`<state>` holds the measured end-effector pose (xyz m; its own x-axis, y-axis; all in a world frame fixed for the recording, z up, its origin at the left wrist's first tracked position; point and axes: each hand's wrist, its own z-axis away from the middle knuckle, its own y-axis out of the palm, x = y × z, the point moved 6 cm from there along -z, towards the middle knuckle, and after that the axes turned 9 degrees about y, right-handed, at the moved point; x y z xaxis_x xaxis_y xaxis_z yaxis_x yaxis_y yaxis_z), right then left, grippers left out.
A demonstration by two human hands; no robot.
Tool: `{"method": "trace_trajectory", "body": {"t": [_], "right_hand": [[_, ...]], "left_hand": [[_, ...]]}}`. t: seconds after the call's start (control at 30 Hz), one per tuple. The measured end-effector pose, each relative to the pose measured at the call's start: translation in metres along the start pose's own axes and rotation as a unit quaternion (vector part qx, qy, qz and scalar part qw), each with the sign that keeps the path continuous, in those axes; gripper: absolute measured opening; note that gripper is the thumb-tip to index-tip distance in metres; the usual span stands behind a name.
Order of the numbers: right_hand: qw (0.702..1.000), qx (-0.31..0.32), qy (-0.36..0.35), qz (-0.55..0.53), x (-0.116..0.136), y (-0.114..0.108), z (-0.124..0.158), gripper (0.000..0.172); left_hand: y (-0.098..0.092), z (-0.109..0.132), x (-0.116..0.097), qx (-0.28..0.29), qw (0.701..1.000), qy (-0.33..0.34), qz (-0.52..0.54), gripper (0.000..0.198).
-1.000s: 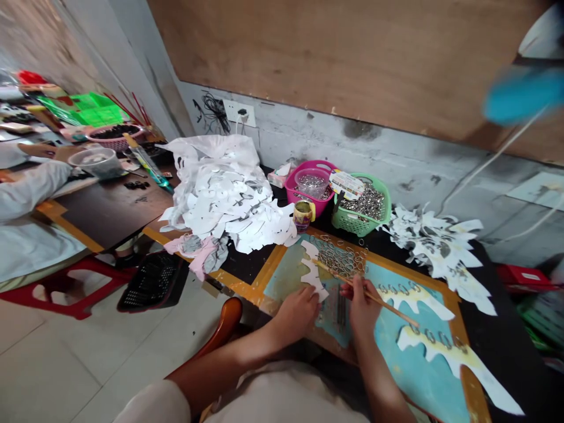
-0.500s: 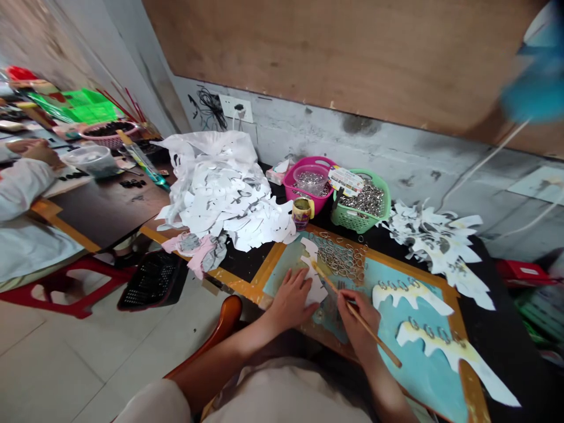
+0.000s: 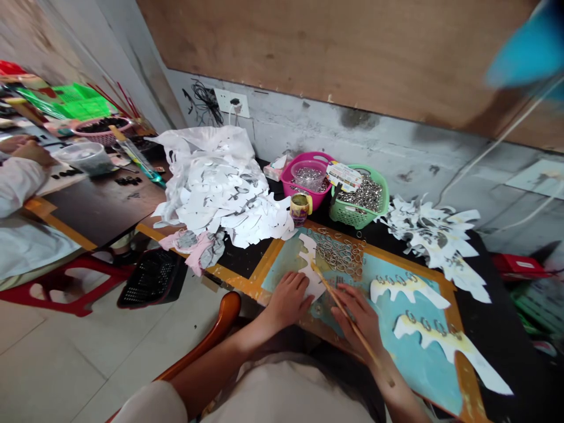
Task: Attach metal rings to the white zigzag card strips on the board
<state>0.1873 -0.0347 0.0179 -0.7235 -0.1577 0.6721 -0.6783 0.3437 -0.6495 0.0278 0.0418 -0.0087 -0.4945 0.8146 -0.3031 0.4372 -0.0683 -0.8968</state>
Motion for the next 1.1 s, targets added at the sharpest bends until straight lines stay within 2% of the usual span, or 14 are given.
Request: {"method": "trace_trajectory", "body": {"t": [0.17, 0.33, 0.47, 0.77, 0.93, 1.03, 1.07, 1.1], "right_hand": [[0.999, 0.015, -0.032, 0.005, 0.001, 0.011, 0.003, 0.026], [0.993, 0.082, -0.086, 0.01, 0.001, 0.017, 0.013, 0.035], [0.985, 0.127, -0.118, 0.019, 0.001, 0.014, 0.021, 0.039], [0.971, 0.18, -0.153, 0.032, 0.007, -0.003, 0.036, 0.039], [0.971, 0.198, -0.134, 0.014, 0.017, -0.027, 0.035, 0.039], [0.975, 0.215, -0.057, -0.014, 0.015, -0.057, 0.026, 0.033], [0.981, 0.193, -0.017, -0.03, 0.013, -0.072, 0.019, 0.03], [0.988, 0.139, 0.017, -0.059, 0.01, -0.09, 0.01, 0.024]], "left_hand": [[0.001, 0.0, 0.0, -0.002, 1.0, -0.007, -0.001, 0.026], [0.003, 0.001, 0.0, -0.005, 1.0, -0.013, -0.005, 0.025], [0.004, 0.002, 0.001, -0.01, 1.0, -0.015, -0.006, 0.025], [0.004, 0.002, 0.0, -0.014, 1.0, -0.011, -0.009, 0.026], [0.004, 0.002, 0.0, -0.019, 1.0, -0.015, -0.005, 0.026], [0.004, 0.003, 0.001, -0.021, 1.0, -0.015, -0.002, 0.026], [0.004, 0.003, 0.001, -0.021, 1.0, -0.016, -0.002, 0.026], [0.004, 0.003, 0.001, -0.019, 1.0, -0.016, -0.003, 0.026]]}}
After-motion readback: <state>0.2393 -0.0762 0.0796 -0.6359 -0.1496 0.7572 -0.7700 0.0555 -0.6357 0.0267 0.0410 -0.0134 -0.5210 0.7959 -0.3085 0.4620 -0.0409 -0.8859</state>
